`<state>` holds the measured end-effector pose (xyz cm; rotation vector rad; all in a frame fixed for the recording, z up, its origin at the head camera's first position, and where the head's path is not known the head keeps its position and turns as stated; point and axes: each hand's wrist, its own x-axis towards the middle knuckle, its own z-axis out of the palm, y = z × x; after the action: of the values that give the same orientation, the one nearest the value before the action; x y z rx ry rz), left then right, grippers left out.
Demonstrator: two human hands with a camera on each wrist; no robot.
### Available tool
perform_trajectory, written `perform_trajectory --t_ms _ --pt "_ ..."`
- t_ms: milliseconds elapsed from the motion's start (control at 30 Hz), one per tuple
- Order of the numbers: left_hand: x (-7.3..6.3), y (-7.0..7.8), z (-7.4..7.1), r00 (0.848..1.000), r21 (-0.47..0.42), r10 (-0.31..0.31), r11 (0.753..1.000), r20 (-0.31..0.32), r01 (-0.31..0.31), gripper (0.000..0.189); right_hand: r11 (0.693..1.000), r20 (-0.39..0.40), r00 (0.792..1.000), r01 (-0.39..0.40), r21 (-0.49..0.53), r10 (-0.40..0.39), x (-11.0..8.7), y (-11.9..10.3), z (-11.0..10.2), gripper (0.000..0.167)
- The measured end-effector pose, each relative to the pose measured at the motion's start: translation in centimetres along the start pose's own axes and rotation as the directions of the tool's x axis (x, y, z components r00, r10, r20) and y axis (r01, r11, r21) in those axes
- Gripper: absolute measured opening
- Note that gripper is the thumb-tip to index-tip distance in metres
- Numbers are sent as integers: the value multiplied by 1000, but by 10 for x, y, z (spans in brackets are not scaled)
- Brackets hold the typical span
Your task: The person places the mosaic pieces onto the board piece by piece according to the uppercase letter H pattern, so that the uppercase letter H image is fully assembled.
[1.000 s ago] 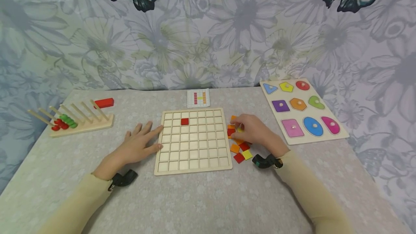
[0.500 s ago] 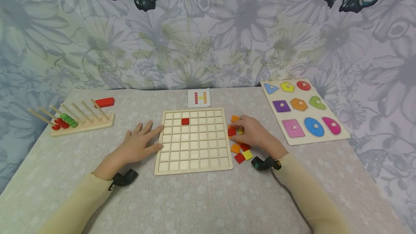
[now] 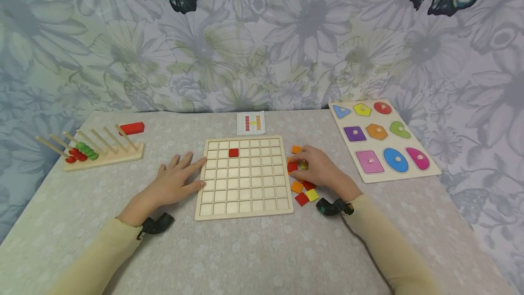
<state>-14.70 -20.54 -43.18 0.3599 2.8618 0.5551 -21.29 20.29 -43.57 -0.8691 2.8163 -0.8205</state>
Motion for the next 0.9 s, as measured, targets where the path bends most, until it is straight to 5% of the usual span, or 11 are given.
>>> perform_trajectory --t_ms 900 --pt "-2 1 -3 1000 -29 6 1000 7 -6 69 1000 -60 998 9 -17 -10 0 2 -1 27"
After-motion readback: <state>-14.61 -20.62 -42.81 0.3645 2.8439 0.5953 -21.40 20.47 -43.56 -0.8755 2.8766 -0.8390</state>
